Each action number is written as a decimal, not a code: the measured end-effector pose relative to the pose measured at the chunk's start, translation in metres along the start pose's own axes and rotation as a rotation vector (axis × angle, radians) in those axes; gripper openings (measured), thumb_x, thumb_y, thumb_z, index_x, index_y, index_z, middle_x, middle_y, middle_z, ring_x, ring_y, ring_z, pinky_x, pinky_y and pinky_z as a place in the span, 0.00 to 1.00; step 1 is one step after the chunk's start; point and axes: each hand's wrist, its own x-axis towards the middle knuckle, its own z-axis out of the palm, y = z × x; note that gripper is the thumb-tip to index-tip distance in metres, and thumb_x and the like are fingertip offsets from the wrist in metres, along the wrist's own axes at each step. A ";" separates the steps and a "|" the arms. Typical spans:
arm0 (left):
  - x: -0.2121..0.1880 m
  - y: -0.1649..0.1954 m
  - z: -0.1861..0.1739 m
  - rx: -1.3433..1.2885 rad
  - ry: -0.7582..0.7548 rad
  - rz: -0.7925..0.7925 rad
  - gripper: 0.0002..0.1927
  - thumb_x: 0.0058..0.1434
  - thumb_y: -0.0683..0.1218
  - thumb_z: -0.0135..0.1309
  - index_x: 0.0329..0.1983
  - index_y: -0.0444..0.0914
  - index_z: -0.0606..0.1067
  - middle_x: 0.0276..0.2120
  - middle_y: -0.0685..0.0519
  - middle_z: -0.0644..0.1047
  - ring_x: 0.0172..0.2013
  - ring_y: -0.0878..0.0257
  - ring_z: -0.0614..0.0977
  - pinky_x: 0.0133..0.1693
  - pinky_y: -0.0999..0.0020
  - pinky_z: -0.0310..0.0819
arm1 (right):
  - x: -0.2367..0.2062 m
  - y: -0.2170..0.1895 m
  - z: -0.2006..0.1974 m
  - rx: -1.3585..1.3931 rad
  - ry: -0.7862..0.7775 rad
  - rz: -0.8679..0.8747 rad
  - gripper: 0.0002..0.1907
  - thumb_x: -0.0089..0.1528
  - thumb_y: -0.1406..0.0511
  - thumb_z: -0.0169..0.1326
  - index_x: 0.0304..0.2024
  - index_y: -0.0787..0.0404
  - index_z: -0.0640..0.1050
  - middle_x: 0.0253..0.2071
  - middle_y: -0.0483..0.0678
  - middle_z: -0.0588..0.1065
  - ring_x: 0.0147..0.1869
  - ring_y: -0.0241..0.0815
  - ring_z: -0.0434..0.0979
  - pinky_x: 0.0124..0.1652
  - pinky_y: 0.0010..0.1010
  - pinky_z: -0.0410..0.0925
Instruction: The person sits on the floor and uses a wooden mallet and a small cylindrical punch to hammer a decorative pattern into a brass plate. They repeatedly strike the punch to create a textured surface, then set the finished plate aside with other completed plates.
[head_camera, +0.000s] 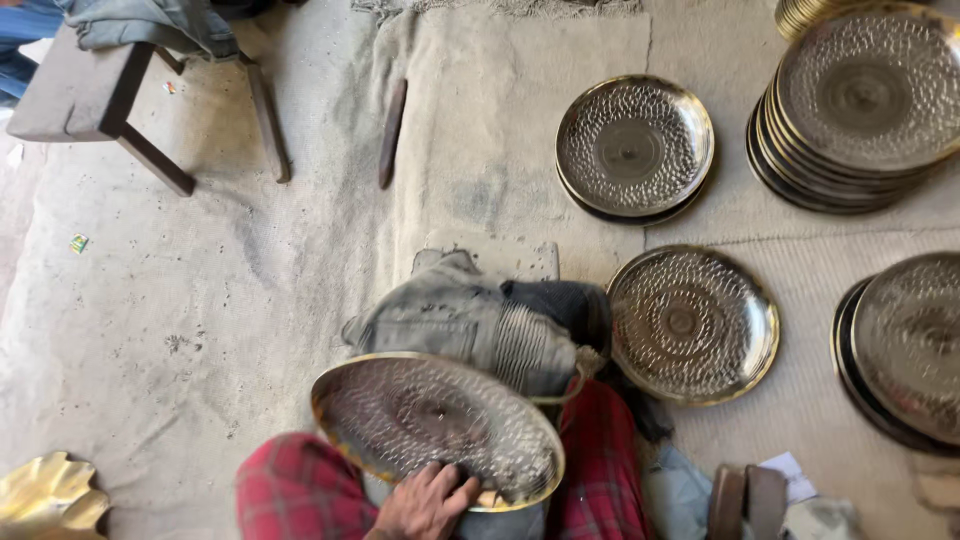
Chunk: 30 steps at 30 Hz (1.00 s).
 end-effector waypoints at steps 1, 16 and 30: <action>-0.006 0.000 0.001 -0.033 0.001 -0.016 0.25 0.60 0.49 0.51 0.61 0.42 0.71 0.42 0.48 0.72 0.40 0.50 0.77 0.35 0.56 0.78 | -0.020 -0.001 -0.001 0.005 0.010 0.013 0.27 0.57 0.51 0.61 0.53 0.56 0.74 0.46 0.59 0.72 0.50 0.62 0.73 0.52 0.52 0.69; -0.064 -0.013 -0.044 -0.640 0.387 -0.125 0.19 0.65 0.37 0.51 0.60 0.34 0.71 0.43 0.41 0.70 0.42 0.46 0.77 0.42 0.53 0.75 | -0.182 -0.045 -0.115 0.494 -0.163 0.332 0.31 0.64 0.48 0.57 0.62 0.57 0.72 0.48 0.64 0.78 0.52 0.69 0.77 0.49 0.57 0.69; 0.003 -0.057 -0.131 -0.901 0.527 -0.125 0.26 0.62 0.42 0.63 0.62 0.38 0.70 0.40 0.48 0.85 0.38 0.65 0.87 0.42 0.68 0.82 | -0.209 -0.116 -0.179 0.810 0.011 -0.299 0.22 0.54 0.61 0.69 0.44 0.63 0.75 0.35 0.49 0.77 0.38 0.42 0.78 0.42 0.37 0.72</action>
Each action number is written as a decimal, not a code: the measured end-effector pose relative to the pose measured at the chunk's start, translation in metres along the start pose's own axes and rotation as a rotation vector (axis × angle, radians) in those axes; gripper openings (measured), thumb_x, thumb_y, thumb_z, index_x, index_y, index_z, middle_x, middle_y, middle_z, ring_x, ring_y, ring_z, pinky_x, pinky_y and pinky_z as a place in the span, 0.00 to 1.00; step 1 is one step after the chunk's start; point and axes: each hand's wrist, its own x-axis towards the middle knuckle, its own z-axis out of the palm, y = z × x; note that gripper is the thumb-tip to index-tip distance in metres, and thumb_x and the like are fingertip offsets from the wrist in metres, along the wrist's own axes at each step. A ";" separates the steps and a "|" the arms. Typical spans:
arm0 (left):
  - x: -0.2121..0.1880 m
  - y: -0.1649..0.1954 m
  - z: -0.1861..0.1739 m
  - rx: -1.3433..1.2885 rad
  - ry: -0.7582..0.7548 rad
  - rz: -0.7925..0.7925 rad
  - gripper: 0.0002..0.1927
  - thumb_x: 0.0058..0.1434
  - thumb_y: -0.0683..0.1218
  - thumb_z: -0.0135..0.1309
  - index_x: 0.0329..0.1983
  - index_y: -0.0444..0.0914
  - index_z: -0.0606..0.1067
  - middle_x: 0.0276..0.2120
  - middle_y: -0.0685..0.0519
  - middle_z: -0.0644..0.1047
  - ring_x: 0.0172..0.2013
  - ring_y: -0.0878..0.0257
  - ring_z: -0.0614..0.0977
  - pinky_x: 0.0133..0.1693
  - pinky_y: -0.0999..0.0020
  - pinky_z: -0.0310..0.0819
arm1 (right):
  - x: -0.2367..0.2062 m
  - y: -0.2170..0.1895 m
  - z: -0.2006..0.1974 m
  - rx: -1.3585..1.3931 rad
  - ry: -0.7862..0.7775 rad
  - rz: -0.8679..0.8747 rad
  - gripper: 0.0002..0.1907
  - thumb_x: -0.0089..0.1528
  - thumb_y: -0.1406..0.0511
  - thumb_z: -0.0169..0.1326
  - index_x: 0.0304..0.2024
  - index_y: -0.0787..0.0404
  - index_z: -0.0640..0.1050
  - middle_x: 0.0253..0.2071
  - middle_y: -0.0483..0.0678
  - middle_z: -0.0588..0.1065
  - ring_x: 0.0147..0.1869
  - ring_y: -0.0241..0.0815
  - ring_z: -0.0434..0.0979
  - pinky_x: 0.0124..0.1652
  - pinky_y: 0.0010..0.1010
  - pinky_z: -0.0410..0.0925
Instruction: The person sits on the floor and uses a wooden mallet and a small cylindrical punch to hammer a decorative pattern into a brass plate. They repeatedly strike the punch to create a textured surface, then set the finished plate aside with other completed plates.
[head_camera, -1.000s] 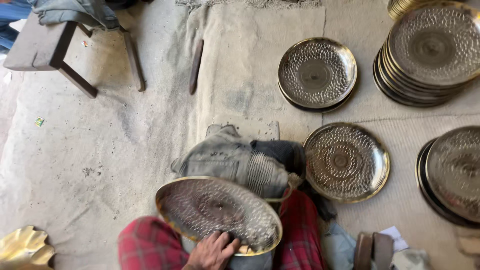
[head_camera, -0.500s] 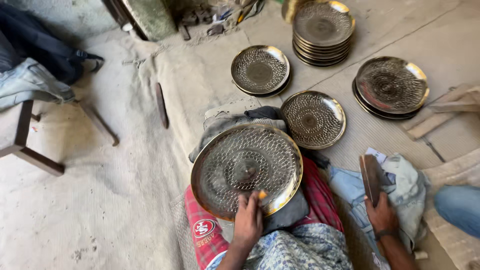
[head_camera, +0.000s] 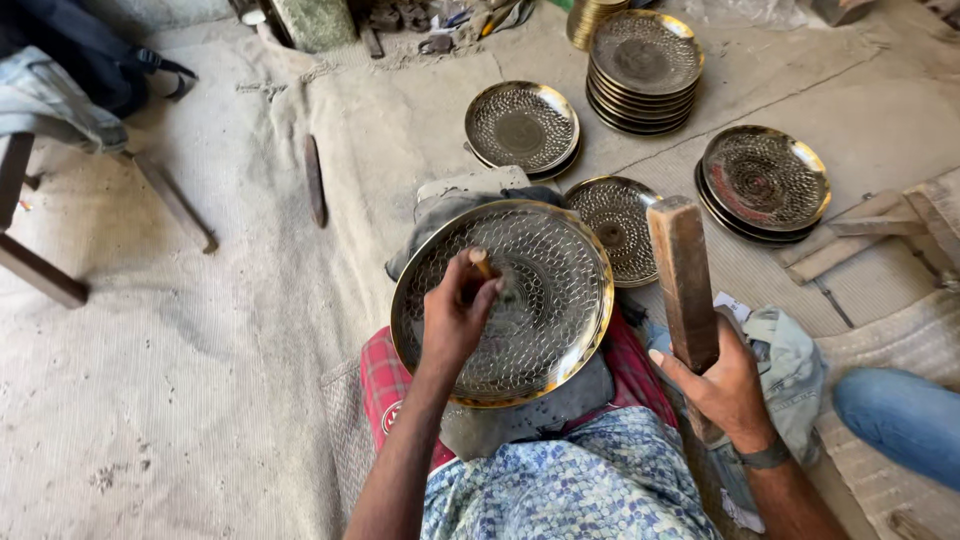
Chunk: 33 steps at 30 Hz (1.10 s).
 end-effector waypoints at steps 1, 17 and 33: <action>0.001 -0.003 0.003 0.005 -0.006 0.034 0.26 0.62 0.41 0.63 0.62 0.38 0.70 0.41 0.47 0.85 0.40 0.64 0.87 0.43 0.68 0.82 | 0.001 0.001 0.001 -0.001 -0.009 -0.004 0.21 0.53 0.61 0.70 0.42 0.62 0.75 0.35 0.49 0.77 0.38 0.42 0.78 0.42 0.38 0.72; -0.001 -0.022 0.018 0.082 -0.036 0.091 0.24 0.64 0.38 0.59 0.64 0.38 0.70 0.45 0.49 0.85 0.46 0.62 0.88 0.49 0.67 0.83 | 0.086 -0.037 0.005 -0.363 -0.036 -0.572 0.40 0.56 0.69 0.66 0.70 0.54 0.67 0.45 0.55 0.80 0.42 0.53 0.84 0.43 0.42 0.78; -0.004 -0.028 0.021 0.126 -0.064 0.071 0.21 0.64 0.40 0.60 0.59 0.38 0.71 0.46 0.49 0.84 0.48 0.60 0.87 0.48 0.65 0.84 | 0.094 -0.063 0.002 -0.612 -0.246 -0.518 0.41 0.53 0.66 0.68 0.67 0.50 0.69 0.45 0.51 0.80 0.43 0.53 0.83 0.40 0.44 0.76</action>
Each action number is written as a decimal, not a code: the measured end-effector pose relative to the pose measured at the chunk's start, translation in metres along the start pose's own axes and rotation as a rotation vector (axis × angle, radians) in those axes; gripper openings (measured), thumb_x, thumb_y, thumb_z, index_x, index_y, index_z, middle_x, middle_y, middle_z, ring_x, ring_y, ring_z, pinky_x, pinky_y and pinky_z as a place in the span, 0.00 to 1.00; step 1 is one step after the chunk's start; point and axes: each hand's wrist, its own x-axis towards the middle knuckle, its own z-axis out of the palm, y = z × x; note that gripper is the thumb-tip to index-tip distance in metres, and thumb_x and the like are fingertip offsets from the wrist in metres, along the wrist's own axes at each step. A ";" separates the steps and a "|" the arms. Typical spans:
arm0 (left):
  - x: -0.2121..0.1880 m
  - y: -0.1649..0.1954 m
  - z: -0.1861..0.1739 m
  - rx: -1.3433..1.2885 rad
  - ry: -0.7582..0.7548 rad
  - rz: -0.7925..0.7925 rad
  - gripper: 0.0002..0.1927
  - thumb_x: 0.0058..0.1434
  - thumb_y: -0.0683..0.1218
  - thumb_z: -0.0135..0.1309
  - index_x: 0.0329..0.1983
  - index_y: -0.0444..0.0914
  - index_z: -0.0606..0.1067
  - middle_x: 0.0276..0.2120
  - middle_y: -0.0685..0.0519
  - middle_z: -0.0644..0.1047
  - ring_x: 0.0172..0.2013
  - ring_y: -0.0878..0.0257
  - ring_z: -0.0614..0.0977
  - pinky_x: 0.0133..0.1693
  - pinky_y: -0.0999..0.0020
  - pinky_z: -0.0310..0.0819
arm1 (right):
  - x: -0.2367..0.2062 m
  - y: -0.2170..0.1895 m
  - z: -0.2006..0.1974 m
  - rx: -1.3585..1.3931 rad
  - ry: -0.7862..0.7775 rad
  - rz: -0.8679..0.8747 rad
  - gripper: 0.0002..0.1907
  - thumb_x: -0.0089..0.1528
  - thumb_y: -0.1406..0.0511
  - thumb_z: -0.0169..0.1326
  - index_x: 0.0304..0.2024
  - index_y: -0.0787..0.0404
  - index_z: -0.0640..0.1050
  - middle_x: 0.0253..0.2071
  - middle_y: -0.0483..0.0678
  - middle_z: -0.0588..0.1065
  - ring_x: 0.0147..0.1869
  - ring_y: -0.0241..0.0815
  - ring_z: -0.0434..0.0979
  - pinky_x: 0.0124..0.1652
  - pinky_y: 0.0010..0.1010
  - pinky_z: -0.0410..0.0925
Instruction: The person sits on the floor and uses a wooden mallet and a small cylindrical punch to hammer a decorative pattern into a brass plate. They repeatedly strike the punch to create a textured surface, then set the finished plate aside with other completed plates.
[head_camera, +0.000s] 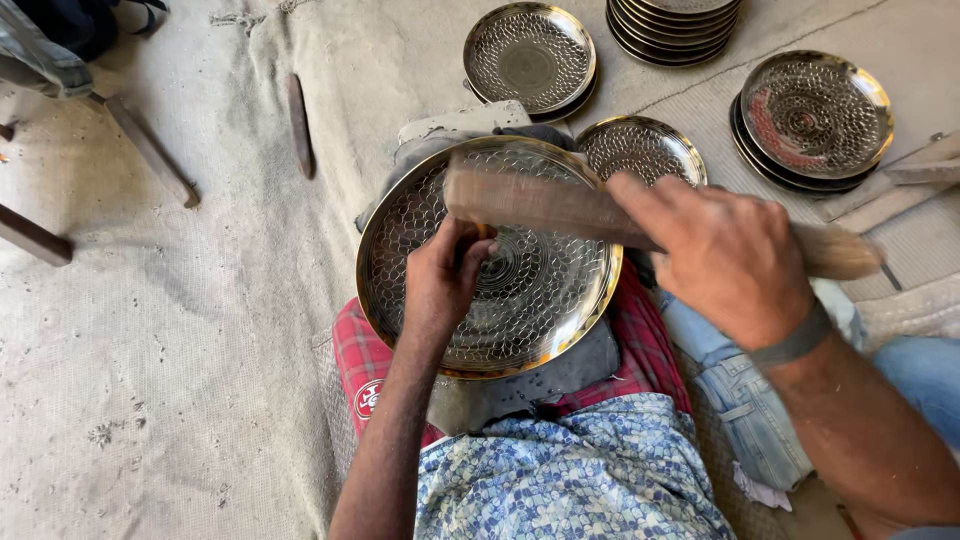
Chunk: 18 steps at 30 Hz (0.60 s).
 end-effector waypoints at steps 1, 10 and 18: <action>0.000 0.000 0.000 0.012 -0.013 0.000 0.18 0.65 0.40 0.61 0.57 0.39 0.72 0.46 0.50 0.85 0.48 0.61 0.88 0.49 0.65 0.85 | -0.004 -0.002 -0.001 -0.163 -0.054 0.022 0.42 0.52 0.66 0.68 0.68 0.48 0.69 0.43 0.52 0.80 0.41 0.54 0.83 0.38 0.45 0.77; -0.011 0.001 0.002 -0.117 0.149 0.008 0.22 0.68 0.38 0.57 0.63 0.40 0.66 0.46 0.47 0.84 0.47 0.60 0.87 0.49 0.67 0.84 | -0.031 0.001 0.018 0.351 0.041 0.153 0.37 0.51 0.64 0.67 0.63 0.57 0.71 0.50 0.57 0.80 0.48 0.59 0.83 0.45 0.45 0.75; -0.010 -0.002 0.005 -0.109 0.050 0.023 0.24 0.66 0.38 0.59 0.64 0.40 0.69 0.48 0.48 0.84 0.50 0.61 0.86 0.51 0.66 0.83 | -0.056 0.019 0.057 0.238 -0.011 0.249 0.45 0.49 0.67 0.67 0.68 0.61 0.65 0.48 0.61 0.79 0.39 0.58 0.83 0.43 0.47 0.75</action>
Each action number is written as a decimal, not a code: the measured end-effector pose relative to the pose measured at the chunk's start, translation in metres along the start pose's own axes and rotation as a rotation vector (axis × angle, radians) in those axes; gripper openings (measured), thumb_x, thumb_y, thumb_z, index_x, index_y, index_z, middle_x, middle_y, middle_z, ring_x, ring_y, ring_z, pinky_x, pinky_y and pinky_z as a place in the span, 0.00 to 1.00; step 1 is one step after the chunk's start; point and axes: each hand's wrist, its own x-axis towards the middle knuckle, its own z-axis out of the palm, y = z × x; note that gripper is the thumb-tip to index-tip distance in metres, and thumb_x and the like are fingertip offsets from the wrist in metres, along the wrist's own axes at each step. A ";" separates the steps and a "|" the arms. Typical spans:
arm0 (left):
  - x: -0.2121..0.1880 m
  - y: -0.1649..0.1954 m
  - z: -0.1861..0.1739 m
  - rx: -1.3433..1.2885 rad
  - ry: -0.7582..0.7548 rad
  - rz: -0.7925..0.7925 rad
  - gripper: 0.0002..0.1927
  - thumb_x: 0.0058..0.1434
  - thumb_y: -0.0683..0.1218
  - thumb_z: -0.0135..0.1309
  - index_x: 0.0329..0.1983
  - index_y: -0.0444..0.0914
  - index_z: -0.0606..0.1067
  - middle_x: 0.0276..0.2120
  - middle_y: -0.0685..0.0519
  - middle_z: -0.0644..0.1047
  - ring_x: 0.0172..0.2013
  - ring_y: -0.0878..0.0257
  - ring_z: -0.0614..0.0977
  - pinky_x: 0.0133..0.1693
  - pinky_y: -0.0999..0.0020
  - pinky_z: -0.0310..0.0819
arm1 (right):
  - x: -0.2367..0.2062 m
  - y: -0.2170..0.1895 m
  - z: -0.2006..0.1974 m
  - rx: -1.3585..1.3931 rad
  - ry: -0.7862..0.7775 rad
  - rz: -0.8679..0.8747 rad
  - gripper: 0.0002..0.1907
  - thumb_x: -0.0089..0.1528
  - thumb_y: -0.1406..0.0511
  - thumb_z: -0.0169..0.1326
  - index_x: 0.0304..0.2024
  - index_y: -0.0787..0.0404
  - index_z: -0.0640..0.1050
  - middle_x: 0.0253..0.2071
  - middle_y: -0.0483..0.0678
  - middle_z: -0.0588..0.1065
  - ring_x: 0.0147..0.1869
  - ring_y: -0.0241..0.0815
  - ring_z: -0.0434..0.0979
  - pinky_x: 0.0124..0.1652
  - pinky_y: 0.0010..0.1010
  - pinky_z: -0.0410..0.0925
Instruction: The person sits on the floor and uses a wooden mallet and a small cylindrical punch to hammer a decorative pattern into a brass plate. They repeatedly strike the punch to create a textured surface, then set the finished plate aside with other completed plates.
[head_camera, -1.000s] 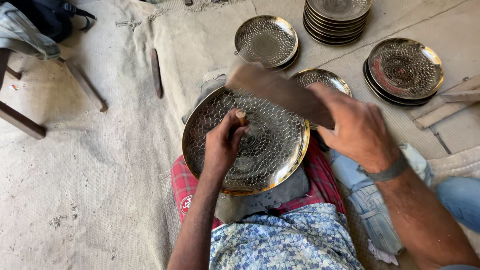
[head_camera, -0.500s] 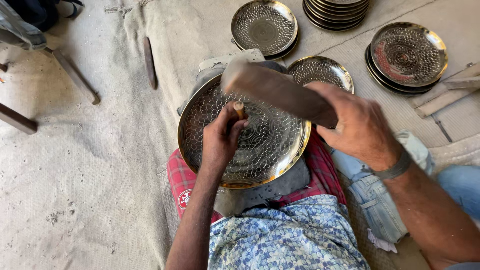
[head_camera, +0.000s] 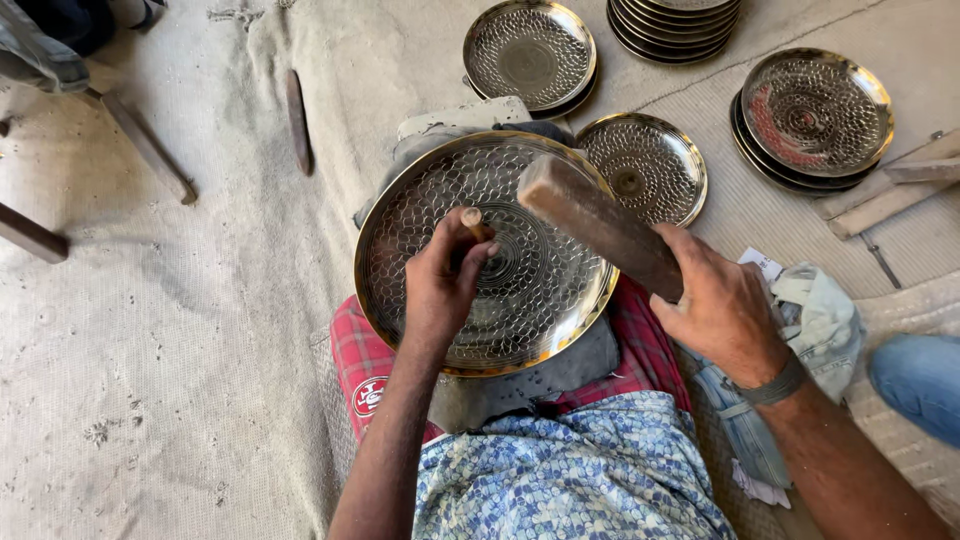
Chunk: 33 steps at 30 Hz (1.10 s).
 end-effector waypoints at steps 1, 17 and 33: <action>0.001 0.000 0.000 0.028 -0.001 0.000 0.24 0.66 0.38 0.59 0.64 0.40 0.69 0.48 0.48 0.84 0.50 0.61 0.87 0.51 0.66 0.83 | 0.002 0.000 -0.001 0.010 -0.034 0.054 0.46 0.50 0.67 0.68 0.69 0.61 0.64 0.46 0.60 0.79 0.38 0.57 0.83 0.42 0.47 0.75; 0.004 -0.007 0.000 0.155 -0.093 -0.027 0.16 0.67 0.41 0.61 0.57 0.41 0.73 0.47 0.50 0.85 0.49 0.61 0.88 0.50 0.67 0.85 | 0.032 -0.042 -0.047 0.013 -0.015 -0.220 0.40 0.51 0.69 0.64 0.66 0.59 0.68 0.50 0.58 0.80 0.42 0.54 0.84 0.43 0.45 0.77; -0.004 -0.004 -0.001 0.006 -0.060 -0.013 0.23 0.66 0.37 0.58 0.64 0.38 0.70 0.46 0.49 0.84 0.49 0.61 0.87 0.51 0.66 0.85 | 0.022 -0.017 -0.021 0.133 0.211 -0.244 0.39 0.55 0.70 0.65 0.68 0.55 0.67 0.50 0.56 0.79 0.50 0.53 0.84 0.47 0.44 0.76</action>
